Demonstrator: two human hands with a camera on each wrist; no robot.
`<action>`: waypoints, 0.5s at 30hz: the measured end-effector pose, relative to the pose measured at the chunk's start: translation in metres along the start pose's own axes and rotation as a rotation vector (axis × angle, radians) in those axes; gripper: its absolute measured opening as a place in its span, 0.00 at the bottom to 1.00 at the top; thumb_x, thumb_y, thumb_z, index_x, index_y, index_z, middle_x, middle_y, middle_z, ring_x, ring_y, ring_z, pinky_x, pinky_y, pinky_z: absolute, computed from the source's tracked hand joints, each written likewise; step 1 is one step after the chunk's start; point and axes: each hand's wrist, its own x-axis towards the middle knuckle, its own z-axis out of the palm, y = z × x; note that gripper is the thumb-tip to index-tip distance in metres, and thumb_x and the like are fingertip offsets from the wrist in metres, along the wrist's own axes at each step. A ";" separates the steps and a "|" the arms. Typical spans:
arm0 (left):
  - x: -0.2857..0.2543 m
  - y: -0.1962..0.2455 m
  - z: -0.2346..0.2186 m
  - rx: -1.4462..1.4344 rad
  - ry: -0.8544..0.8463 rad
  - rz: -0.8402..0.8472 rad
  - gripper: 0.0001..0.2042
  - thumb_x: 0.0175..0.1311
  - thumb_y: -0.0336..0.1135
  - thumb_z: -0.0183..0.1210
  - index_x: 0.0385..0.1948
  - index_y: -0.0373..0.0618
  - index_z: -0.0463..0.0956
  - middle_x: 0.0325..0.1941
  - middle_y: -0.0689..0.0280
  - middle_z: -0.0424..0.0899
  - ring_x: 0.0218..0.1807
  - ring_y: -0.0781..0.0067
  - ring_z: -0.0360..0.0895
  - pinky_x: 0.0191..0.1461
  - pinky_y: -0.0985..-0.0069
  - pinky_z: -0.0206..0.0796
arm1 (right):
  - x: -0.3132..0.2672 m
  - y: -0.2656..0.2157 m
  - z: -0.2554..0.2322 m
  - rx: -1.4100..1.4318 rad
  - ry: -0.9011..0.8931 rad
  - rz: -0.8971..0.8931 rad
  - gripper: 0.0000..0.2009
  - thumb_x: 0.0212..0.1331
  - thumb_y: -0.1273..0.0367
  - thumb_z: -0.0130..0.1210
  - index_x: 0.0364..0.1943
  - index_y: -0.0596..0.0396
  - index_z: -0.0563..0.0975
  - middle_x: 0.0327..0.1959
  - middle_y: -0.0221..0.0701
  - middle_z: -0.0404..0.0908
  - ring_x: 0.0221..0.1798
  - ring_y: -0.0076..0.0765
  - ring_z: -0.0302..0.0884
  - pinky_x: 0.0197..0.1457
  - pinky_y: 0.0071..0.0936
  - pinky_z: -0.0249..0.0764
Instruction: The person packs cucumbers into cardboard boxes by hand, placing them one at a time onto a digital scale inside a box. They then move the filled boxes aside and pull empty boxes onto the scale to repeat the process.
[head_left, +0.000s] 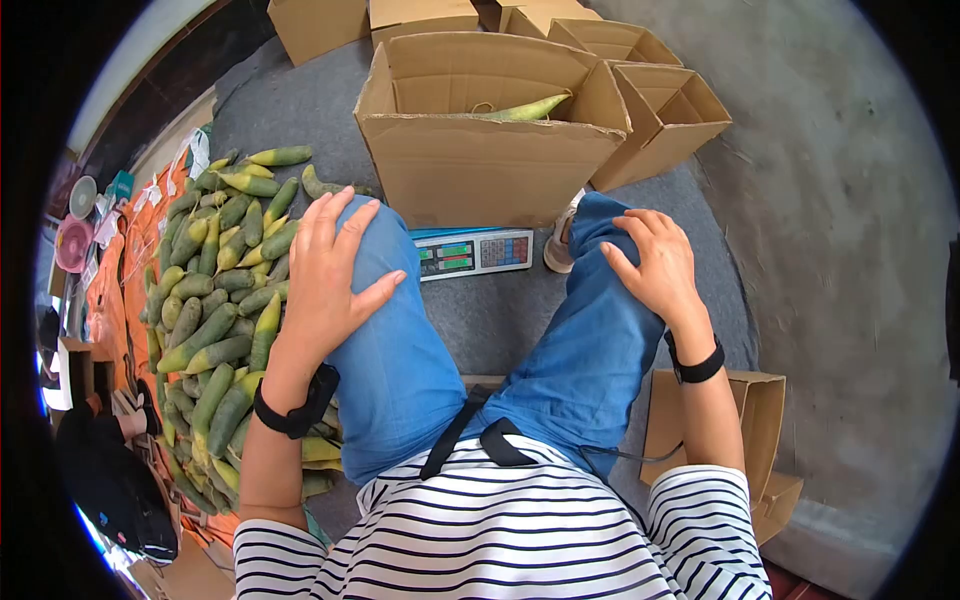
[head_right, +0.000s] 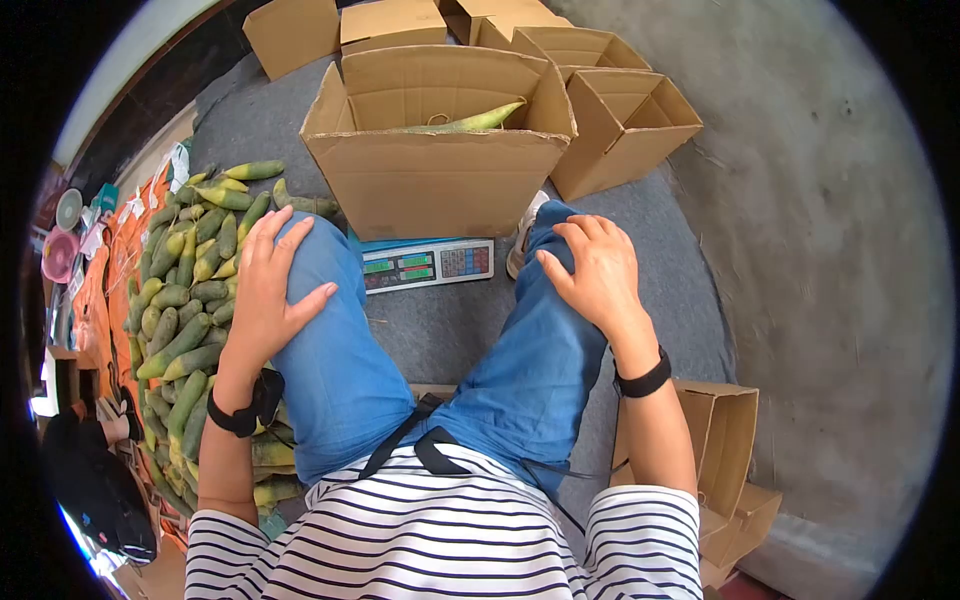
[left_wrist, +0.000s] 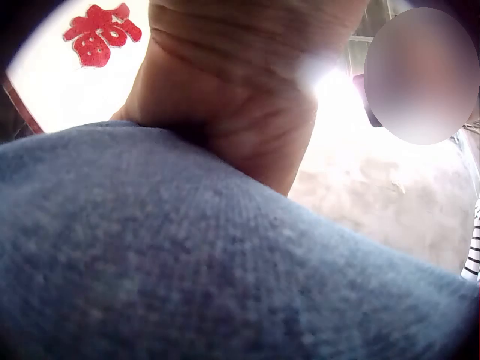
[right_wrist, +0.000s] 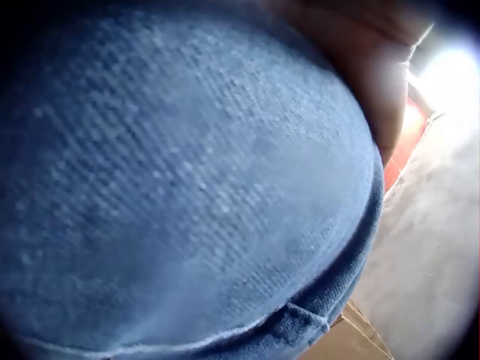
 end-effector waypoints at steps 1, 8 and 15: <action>-0.001 0.000 0.000 -0.002 0.003 0.005 0.33 0.47 0.44 0.68 0.59 0.48 0.68 0.67 0.56 0.63 0.69 0.45 0.57 0.69 0.52 0.51 | 0.000 0.000 0.001 0.002 0.004 0.031 0.18 0.56 0.58 0.58 0.44 0.57 0.80 0.52 0.38 0.78 0.57 0.45 0.72 0.60 0.40 0.67; -0.015 -0.004 -0.003 -0.025 0.041 -0.025 0.32 0.51 0.41 0.66 0.61 0.48 0.67 0.70 0.53 0.60 0.71 0.45 0.53 0.72 0.55 0.47 | 0.003 0.003 0.003 0.016 0.034 -0.010 0.15 0.54 0.60 0.59 0.40 0.57 0.80 0.47 0.40 0.80 0.54 0.48 0.74 0.58 0.39 0.68; -0.058 -0.043 0.002 -0.497 0.119 -0.212 0.30 0.60 0.46 0.60 0.63 0.45 0.66 0.67 0.49 0.63 0.69 0.46 0.59 0.70 0.58 0.52 | 0.005 0.002 -0.007 -0.037 -0.084 -0.057 0.13 0.57 0.65 0.58 0.42 0.58 0.79 0.48 0.39 0.80 0.53 0.49 0.75 0.57 0.39 0.69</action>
